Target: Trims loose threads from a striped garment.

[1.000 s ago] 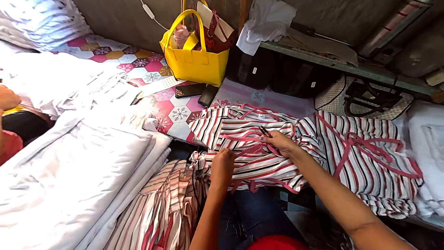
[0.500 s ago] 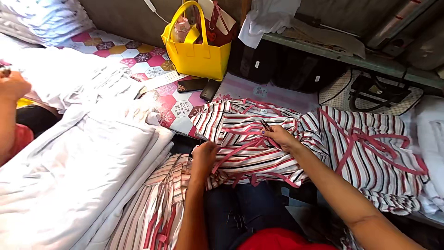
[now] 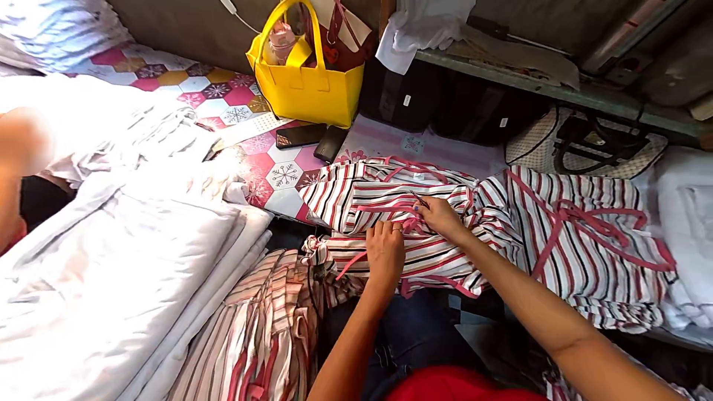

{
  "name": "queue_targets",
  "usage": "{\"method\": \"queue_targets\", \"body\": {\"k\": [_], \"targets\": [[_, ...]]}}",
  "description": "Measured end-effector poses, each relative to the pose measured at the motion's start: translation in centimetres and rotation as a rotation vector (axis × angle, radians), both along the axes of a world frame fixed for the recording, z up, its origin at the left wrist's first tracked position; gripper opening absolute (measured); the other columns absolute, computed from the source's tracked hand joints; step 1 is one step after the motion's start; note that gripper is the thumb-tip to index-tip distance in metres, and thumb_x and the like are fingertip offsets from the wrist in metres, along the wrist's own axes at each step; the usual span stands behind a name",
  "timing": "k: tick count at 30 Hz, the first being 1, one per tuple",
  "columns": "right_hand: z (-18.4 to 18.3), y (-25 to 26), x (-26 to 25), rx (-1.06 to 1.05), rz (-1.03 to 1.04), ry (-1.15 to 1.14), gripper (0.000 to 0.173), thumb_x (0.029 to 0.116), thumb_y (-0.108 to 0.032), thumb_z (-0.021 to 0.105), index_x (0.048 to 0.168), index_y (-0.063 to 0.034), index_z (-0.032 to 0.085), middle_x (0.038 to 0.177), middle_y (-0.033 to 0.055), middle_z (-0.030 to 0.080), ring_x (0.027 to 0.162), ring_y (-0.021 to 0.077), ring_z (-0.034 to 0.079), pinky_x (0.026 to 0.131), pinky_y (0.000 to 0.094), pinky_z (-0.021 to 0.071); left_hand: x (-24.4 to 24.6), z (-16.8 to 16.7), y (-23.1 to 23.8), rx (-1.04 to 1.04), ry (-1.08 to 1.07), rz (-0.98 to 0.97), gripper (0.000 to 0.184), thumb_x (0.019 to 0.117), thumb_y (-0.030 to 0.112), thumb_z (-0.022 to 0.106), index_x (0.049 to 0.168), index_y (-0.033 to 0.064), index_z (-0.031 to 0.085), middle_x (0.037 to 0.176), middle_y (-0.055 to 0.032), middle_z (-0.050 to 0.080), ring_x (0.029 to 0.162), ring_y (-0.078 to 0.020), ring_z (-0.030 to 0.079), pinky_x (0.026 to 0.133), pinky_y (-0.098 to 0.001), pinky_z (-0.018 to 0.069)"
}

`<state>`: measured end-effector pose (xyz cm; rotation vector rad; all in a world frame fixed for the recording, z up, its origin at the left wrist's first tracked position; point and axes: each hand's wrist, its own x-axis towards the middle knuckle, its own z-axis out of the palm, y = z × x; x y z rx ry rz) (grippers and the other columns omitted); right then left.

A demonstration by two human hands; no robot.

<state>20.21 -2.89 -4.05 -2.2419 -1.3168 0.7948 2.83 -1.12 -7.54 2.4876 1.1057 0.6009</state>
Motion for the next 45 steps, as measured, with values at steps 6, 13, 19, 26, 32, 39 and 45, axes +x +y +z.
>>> {"method": "queue_targets", "body": {"k": [6, 13, 19, 26, 32, 39, 45], "targets": [[0.3, -2.5, -0.4, 0.418, 0.198, -0.16, 0.022, 0.1009, -0.015, 0.06, 0.104, -0.0015, 0.076, 0.099, 0.0137, 0.073, 0.089, 0.0263, 0.07, 0.084, 0.0467, 0.0565, -1.4, 1.9, 3.6, -0.353, 0.225, -0.107, 0.031, 0.104, 0.013, 0.048, 0.123, -0.0016, 0.068, 0.127, -0.0211, 0.067, 0.126, -0.0371, 0.059, 0.107, -0.0545, 0.0407], [-0.9, -3.4, -0.6, 0.117, 0.341, -0.142, 0.027, 0.0982, -0.018, 0.064, 0.12, -0.0073, 0.075, 0.116, 0.0179, 0.07, 0.106, 0.0347, 0.068, 0.092, 0.056, 0.0519, -1.9, -1.7, -1.2, 0.16, -0.129, -0.158, 0.02, 0.0915, 0.02, 0.071, 0.099, 0.0022, 0.077, 0.105, -0.0153, 0.073, 0.1, -0.035, 0.07, 0.086, -0.0549, 0.0519], [-0.7, -0.6, -0.5, 0.057, 0.096, 0.132, 0.025, 0.1026, -0.015, 0.057, 0.114, 0.003, 0.071, 0.109, 0.0176, 0.071, 0.102, 0.0257, 0.067, 0.096, 0.0456, 0.0508, -2.8, -3.4, -3.2, 0.258, -0.139, -0.161, 0.012, 0.091, 0.006, 0.064, 0.086, 0.0034, 0.074, 0.093, -0.0123, 0.071, 0.093, -0.0309, 0.069, 0.085, -0.048, 0.0526], [-0.7, 0.4, -0.4, -0.017, -0.144, 0.358, 0.027, 0.1044, -0.015, 0.056, 0.12, 0.0033, 0.067, 0.106, 0.0171, 0.069, 0.095, 0.0209, 0.065, 0.089, 0.0402, 0.0517, -2.3, -1.1, -1.7, -0.266, -0.061, -0.242, 0.033, 0.0926, 0.005, 0.06, 0.123, -0.0008, 0.07, 0.116, -0.0191, 0.072, 0.113, -0.0382, 0.067, 0.098, -0.0554, 0.0492], [-0.4, 0.0, 0.5, 0.058, -0.207, 0.537, 0.021, 0.0966, -0.002, 0.059, 0.115, -0.0019, 0.068, 0.095, 0.0058, 0.065, 0.069, 0.0072, 0.054, 0.063, 0.0249, 0.0456, -3.3, 1.2, 1.2, -0.118, -0.162, -0.114, 0.021, 0.0954, 0.02, 0.069, 0.096, 0.0005, 0.077, 0.099, -0.017, 0.073, 0.097, -0.0355, 0.071, 0.083, -0.0524, 0.0576], [1.6, -3.5, -2.2, 0.341, 0.261, -0.267, 0.031, 0.0931, -0.007, 0.066, 0.122, -0.0111, 0.075, 0.119, 0.0153, 0.072, 0.1, 0.0331, 0.072, 0.082, 0.0541, 0.058, -2.0, -1.0, 6.6, 0.144, 0.078, -0.103, 0.018, 0.0918, -0.005, 0.059, 0.102, -0.004, 0.074, 0.111, -0.0233, 0.07, 0.11, -0.0432, 0.066, 0.092, -0.0605, 0.0475], [-2.3, -7.6, -3.8, 0.348, 0.531, -0.31, 0.029, 0.0888, 0.001, 0.064, 0.112, -0.0112, 0.077, 0.115, 0.0105, 0.074, 0.078, 0.0313, 0.074, 0.061, 0.0528, 0.0583, -0.9, 0.0, 11.4, 0.144, -0.026, -0.167, 0.016, 0.0952, -0.002, 0.061, 0.101, -0.0018, 0.075, 0.106, -0.0215, 0.069, 0.108, -0.0421, 0.064, 0.089, -0.06, 0.0475]]}}
